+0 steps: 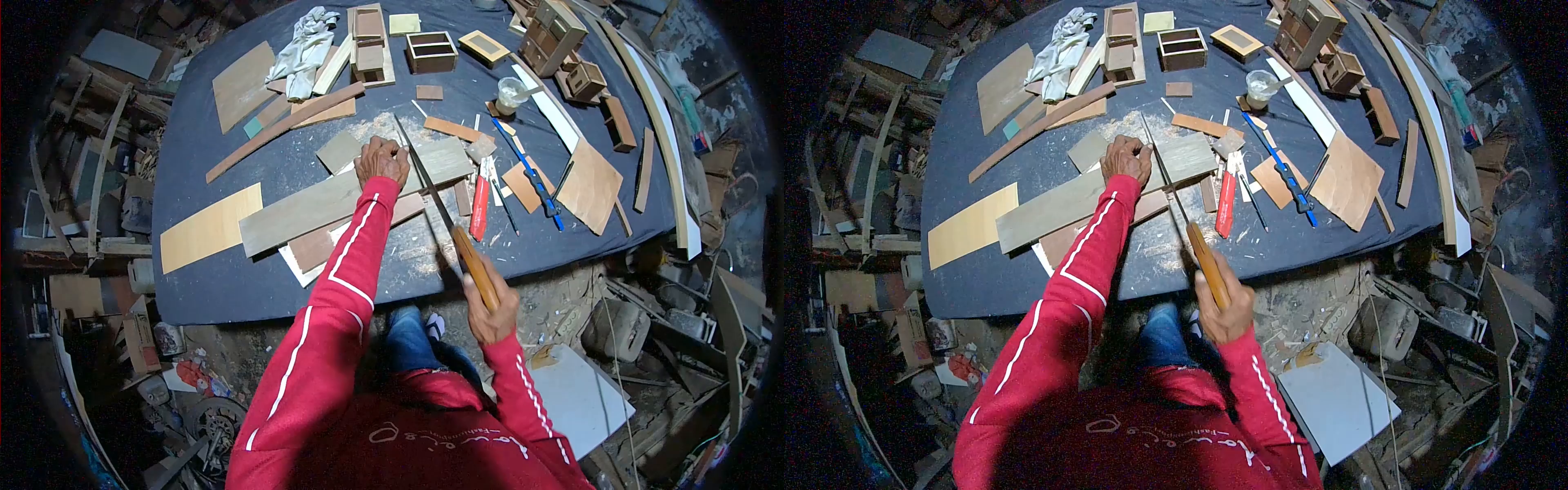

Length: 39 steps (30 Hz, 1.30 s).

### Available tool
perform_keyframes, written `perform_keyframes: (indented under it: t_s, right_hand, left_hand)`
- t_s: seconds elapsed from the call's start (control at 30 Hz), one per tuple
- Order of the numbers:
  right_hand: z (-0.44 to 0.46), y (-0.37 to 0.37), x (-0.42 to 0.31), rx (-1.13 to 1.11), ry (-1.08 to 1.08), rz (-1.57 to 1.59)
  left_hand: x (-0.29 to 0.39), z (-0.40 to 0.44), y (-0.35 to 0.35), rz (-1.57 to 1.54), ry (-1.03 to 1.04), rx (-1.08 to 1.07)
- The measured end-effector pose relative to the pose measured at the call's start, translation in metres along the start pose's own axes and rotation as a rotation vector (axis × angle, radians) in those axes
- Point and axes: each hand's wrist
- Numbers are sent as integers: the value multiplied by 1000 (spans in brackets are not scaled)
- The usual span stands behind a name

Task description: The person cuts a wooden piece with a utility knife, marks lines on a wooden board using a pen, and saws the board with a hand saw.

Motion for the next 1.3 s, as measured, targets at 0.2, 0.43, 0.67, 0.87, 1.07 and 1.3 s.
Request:
perform_keyframes:
  t_s: [0.2,0.43,0.67,0.87,1.07,1.3]
  right_hand:
    - [-10,-2,-4,74,-75,38]
    - [-32,-21,-10,13,11,-63]
    - [20,22,-6,124,-71,96]
    - [0,2,-3,182,-64,71]
    - [-7,1,-3,137,-26,54]
    - [-11,2,3,111,-69,9]
  left_hand:
    - [2,0,-1,-6,-4,3]
    - [3,1,-4,11,-15,-32]
    - [0,-2,-1,-18,3,-8]
    - [1,1,-1,-66,-47,41]
    - [4,1,-3,-41,-45,31]
    - [4,1,-5,-39,-57,1]
Point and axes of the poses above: each hand's wrist, its own z-axis towards the middle knuckle, its own y-axis out of the palm, x = y × z, and after that the axes turned 11 degrees about -z, right-handed
